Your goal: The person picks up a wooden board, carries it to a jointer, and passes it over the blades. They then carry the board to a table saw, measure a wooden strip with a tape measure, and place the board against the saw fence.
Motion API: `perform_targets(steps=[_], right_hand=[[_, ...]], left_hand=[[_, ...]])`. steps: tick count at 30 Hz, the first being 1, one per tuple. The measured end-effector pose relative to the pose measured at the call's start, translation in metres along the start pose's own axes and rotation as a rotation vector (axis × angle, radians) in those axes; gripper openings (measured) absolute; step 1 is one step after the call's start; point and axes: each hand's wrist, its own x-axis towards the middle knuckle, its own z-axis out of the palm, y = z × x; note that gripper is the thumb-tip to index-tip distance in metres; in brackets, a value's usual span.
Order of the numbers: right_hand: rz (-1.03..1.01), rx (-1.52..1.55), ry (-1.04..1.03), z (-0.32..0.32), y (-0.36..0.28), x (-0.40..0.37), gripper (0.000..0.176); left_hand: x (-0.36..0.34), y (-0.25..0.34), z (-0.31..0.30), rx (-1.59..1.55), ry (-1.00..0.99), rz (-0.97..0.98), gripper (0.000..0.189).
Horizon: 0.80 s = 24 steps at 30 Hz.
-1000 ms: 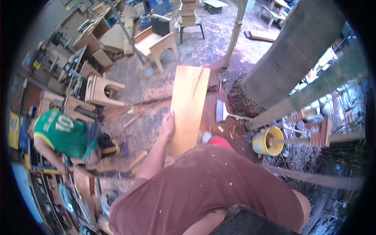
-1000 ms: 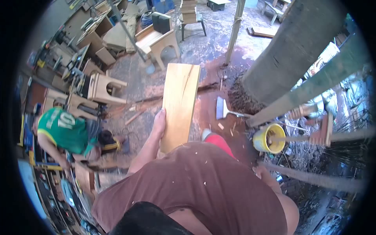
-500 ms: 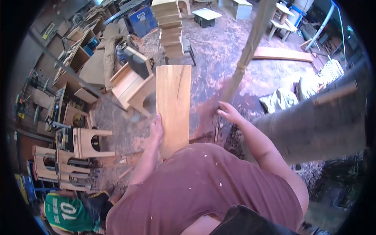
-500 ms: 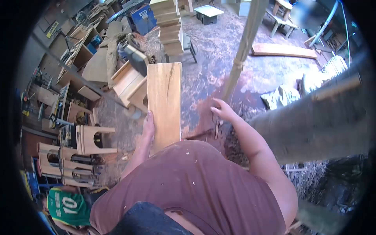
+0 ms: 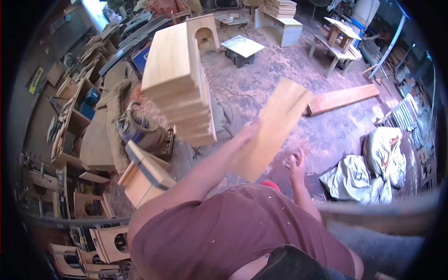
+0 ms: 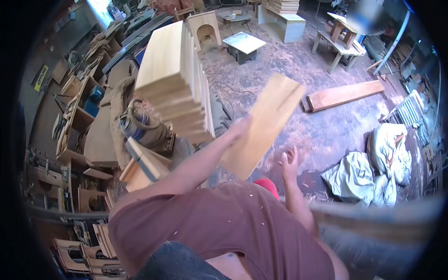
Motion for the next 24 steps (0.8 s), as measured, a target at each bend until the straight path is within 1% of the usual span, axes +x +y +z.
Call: perform_targets(steps=[1,2,3,4,5,6,7,8,9,10,11,12,13,14,15,17,18,19,20,21,22,23,24], right_hand=[[-0.113,-0.074,0.140,0.001,-0.002,0.028,0.067],[-0.229,-0.147,0.279,0.005,-0.010,0.066,0.076],[-0.231,-0.147,0.275,0.009,-0.019,0.105,0.076],[-0.503,-0.427,0.355,0.010,-0.029,0.141,0.084],[-0.776,-0.710,0.425,0.011,-0.039,0.179,0.091],[-0.927,-0.755,0.357,0.013,-0.053,0.225,0.089],[-0.936,-0.766,0.332,0.015,-0.060,0.271,0.089],[-0.936,-1.015,0.210,0.021,-0.069,0.314,0.086],[-0.938,-1.253,0.096,0.035,-0.083,0.361,0.082],[-0.882,-1.265,-0.036,0.053,-0.097,0.400,0.077],[-0.890,-1.272,-0.077,0.069,-0.110,0.431,0.077],[-0.927,-1.333,-0.204,0.089,-0.126,0.468,0.077],[-0.968,-1.390,-0.324,0.111,-0.141,0.504,0.078],[-0.972,-1.373,-0.374,0.134,-0.155,0.537,0.073],[-1.000,-1.373,-0.396,0.156,-0.166,0.573,0.073],[-1.133,-1.366,-0.480,0.204,-0.179,0.649,0.070],[-1.213,-1.363,-0.447,0.233,-0.192,0.684,0.064],[-1.217,-1.363,-0.464,0.257,-0.199,0.722,0.064],[-1.213,-1.350,-0.532,0.281,-0.205,0.760,0.062],[-1.201,-1.331,-0.598,0.307,-0.210,0.796,0.059],[-1.209,-1.290,-0.596,0.332,-0.218,0.826,0.053],[-1.211,-1.287,-0.607,0.349,-0.216,0.854,0.053],[-1.175,-1.317,-0.609,0.370,-0.215,0.889,0.054]], left_hand=[[0.052,0.016,0.013,0.000,0.003,0.002,0.061],[0.110,0.031,0.026,-0.063,-0.131,-0.059,0.061],[0.163,0.040,0.038,-0.126,-0.264,-0.124,0.061],[0.207,0.048,0.044,-0.193,-0.397,-0.197,0.061],[0.251,0.052,0.047,-0.202,-0.392,-0.205,0.061],[0.292,0.065,0.048,-0.001,-0.445,-0.139,0.063],[0.334,0.079,0.049,0.192,-0.488,-0.071,0.064],[0.387,0.070,0.048,0.309,-0.474,0.018,0.066],[0.426,0.083,0.031,0.296,-0.452,0.021,0.066],[0.455,0.092,0.010,0.348,-0.444,0.100,0.067],[0.471,0.095,-0.009,0.389,-0.434,0.163,0.067],[0.503,0.086,-0.029,0.366,-0.403,0.149,0.067],[0.542,0.065,-0.048,0.421,-0.343,0.130,0.068],[0.577,0.057,-0.072,0.478,-0.283,0.112,0.068],[0.594,0.066,-0.100,0.466,-0.253,0.109,0.068],[0.625,0.085,-0.150,0.089,-0.342,-0.196,0.069],[0.662,0.075,-0.164,0.076,-0.330,-0.198,0.069],[0.700,0.060,-0.180,-0.069,-0.344,-0.214,0.068],[0.739,0.045,-0.196,-0.214,-0.357,-0.229,0.067],[0.767,0.045,-0.217,-0.222,-0.353,-0.241,0.067],[0.788,0.049,-0.237,-0.271,-0.423,-0.292,0.066],[0.815,0.060,-0.264,-0.316,-0.481,-0.323,0.064],[0.856,0.068,-0.301,-0.308,-0.461,-0.307,0.064]])
